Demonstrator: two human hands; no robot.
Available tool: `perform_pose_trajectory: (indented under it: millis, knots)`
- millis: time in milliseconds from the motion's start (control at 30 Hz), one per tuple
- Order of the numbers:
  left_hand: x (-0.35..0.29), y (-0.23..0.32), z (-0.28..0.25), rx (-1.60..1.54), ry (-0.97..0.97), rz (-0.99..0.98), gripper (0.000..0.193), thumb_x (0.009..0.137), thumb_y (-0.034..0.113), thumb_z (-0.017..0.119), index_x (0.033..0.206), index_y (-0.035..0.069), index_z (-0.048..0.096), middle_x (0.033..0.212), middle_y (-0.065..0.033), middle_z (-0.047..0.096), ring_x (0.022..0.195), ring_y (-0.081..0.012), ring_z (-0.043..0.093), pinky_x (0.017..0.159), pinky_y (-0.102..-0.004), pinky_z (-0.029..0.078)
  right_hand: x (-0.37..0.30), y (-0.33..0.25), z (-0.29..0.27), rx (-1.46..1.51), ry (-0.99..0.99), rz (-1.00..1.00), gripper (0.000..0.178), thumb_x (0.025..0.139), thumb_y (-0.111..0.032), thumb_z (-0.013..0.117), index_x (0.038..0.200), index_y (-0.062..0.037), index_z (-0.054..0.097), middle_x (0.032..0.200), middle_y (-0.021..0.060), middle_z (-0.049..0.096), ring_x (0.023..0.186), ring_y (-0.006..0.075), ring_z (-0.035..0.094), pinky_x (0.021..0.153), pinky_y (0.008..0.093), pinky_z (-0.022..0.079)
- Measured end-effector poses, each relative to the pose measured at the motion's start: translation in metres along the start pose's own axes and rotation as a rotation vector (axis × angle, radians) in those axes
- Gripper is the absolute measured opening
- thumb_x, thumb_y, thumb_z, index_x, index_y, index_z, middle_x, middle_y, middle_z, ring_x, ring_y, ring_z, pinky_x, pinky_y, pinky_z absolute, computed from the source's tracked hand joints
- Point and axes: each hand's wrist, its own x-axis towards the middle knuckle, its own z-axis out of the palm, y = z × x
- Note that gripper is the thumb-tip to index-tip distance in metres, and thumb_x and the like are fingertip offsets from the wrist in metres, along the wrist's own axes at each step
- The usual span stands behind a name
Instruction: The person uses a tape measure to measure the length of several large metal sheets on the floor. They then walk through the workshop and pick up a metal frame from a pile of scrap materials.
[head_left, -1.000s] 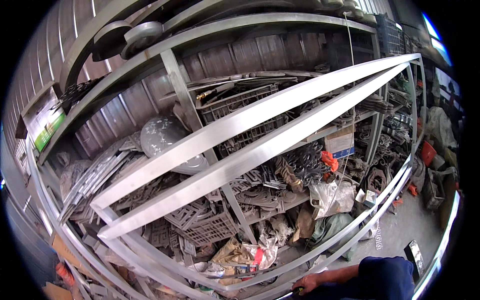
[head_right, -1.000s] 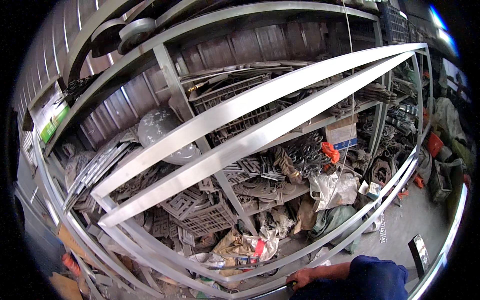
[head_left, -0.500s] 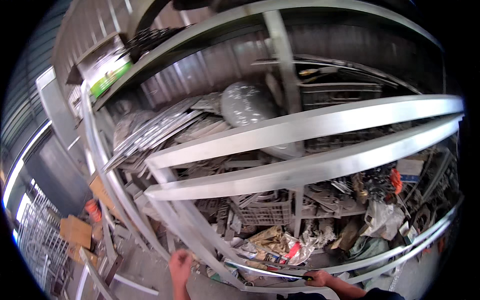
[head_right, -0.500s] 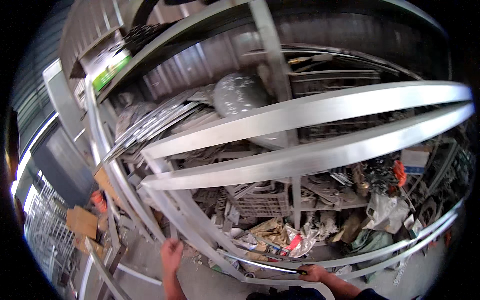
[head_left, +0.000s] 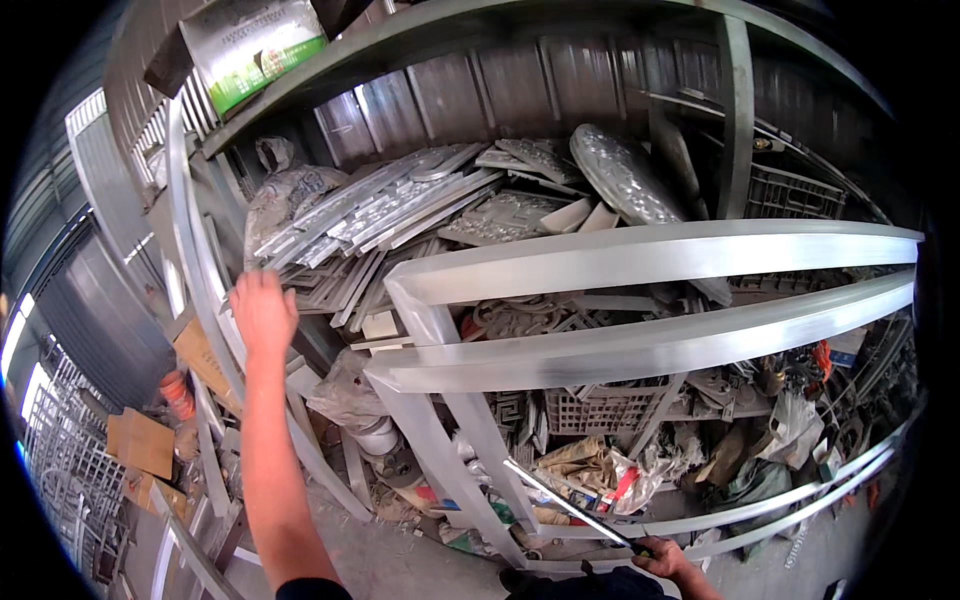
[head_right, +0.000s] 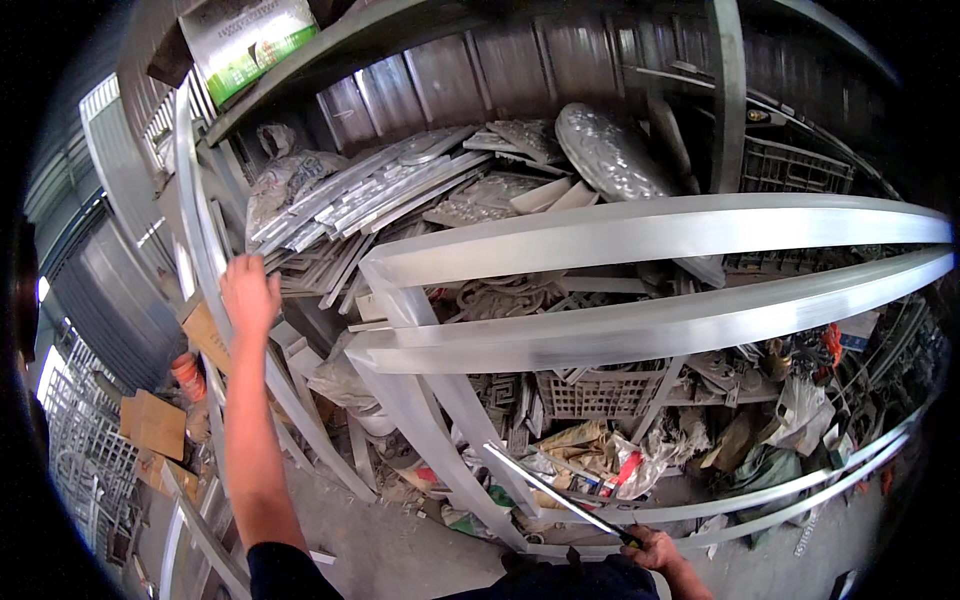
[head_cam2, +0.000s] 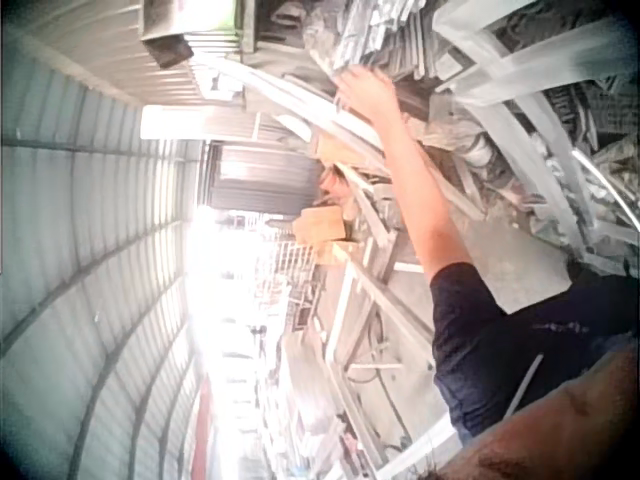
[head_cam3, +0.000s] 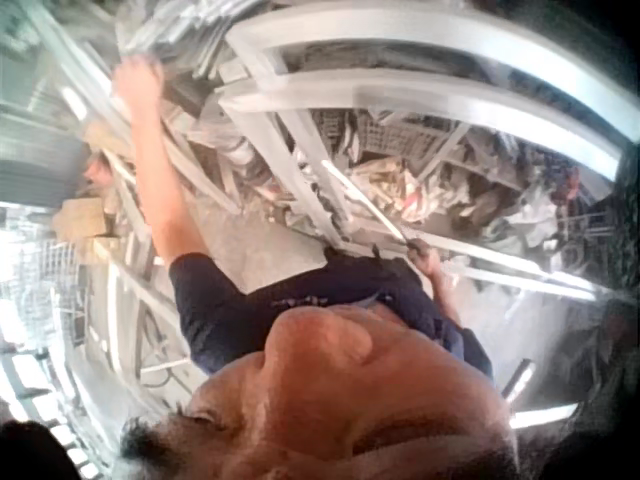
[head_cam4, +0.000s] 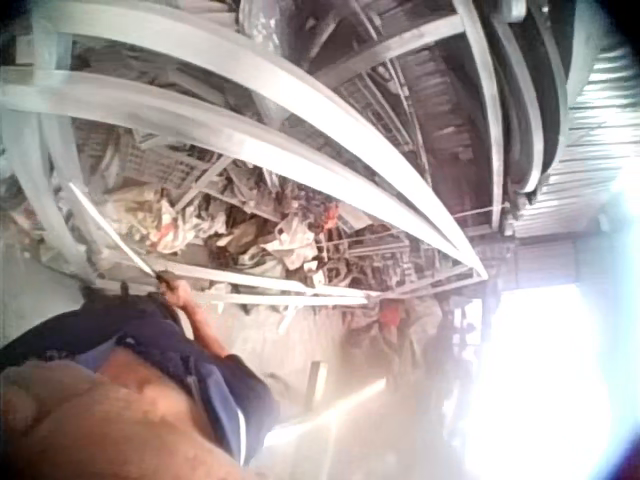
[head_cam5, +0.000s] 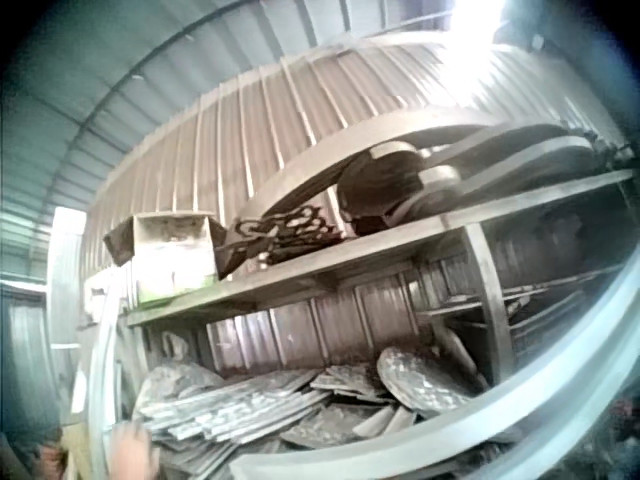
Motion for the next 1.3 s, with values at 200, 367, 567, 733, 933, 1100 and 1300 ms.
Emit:
perform_pose_trajectory:
  millis: [200,367,567,733,933,1100,1300]
  knots:
    - [0.052,-0.049,0.042,0.084,-0.469,-0.085,0.040,0.077,0.032,0.070,0.102,0.004,0.057,0.105,-0.0174,0.063,0.098,-0.0366,0.060,0.082,-0.0497,0.047,0.010,-0.097,0.058,0.029,-0.085,0.092,0.052,0.076,-0.037,0.071,0.117,-0.0075,0.060,0.104,0.0149,0.066,0.098,0.0304,0.063,0.087,0.0376,0.049]
    - [0.057,-0.073,0.072,0.043,-0.461,-0.057,0.033,0.086,0.033,0.063,0.104,0.006,0.058,0.094,-0.0189,0.066,0.088,-0.0380,0.065,0.075,-0.0495,0.051,0.013,-0.122,0.082,0.018,-0.146,0.083,0.049,0.078,-0.037,0.070,0.116,-0.0073,0.061,0.105,0.0157,0.066,0.098,0.0305,0.063,0.087,0.0380,0.049]
    - [0.044,-0.103,0.047,0.137,-0.393,-0.094,0.027,0.092,0.031,0.054,0.101,0.006,0.057,0.084,-0.0191,0.067,0.080,-0.0386,0.066,0.069,-0.0498,0.053,0.034,-0.134,0.077,-0.003,-0.113,-0.003,0.047,0.078,-0.038,0.068,0.113,-0.0079,0.061,0.102,0.0166,0.065,0.096,0.0323,0.063,0.084,0.0395,0.050]
    - [0.008,-0.156,-0.003,0.015,-0.415,-0.237,0.030,0.095,0.031,0.049,0.097,0.002,0.055,0.083,-0.0231,0.064,0.082,-0.0437,0.062,0.070,-0.0522,0.048,0.060,-0.142,0.073,-0.081,-0.114,-0.142,0.043,0.077,-0.032,0.070,0.111,-0.0072,0.062,0.101,0.0169,0.065,0.091,0.0325,0.064,0.079,0.0396,0.051]
    - [-0.064,-0.216,-0.042,-0.193,-0.380,-0.244,0.031,0.097,0.030,0.045,0.097,0.002,0.056,0.082,-0.0244,0.062,0.084,-0.0452,0.059,0.073,-0.0507,0.044,0.099,-0.148,0.077,-0.158,-0.211,-0.320,0.046,0.080,-0.032,0.068,0.117,-0.0072,0.059,0.110,0.0171,0.063,0.100,0.0351,0.061,0.087,0.0399,0.049]
    - [-0.108,-0.209,-0.077,-0.120,-0.400,-0.293,0.026,0.096,0.028,0.048,0.101,0.004,0.058,0.079,-0.0250,0.061,0.082,-0.0449,0.059,0.067,-0.0490,0.044,0.117,-0.174,0.075,-0.180,-0.267,-0.408,0.048,0.082,-0.032,0.067,0.121,-0.0062,0.056,0.112,0.0175,0.062,0.101,0.0348,0.061,0.088,0.0397,0.049]
    - [-0.183,-0.222,-0.099,-0.313,-0.432,-0.437,0.028,0.098,0.029,0.047,0.098,0.002,0.057,0.064,-0.0160,0.056,0.061,-0.0281,0.060,0.055,-0.0397,0.044,0.123,-0.196,0.080,-0.197,-0.284,-0.366,0.047,0.082,-0.031,0.066,0.119,-0.0047,0.058,0.113,0.0194,0.062,0.103,0.0352,0.060,0.089,0.0398,0.048]
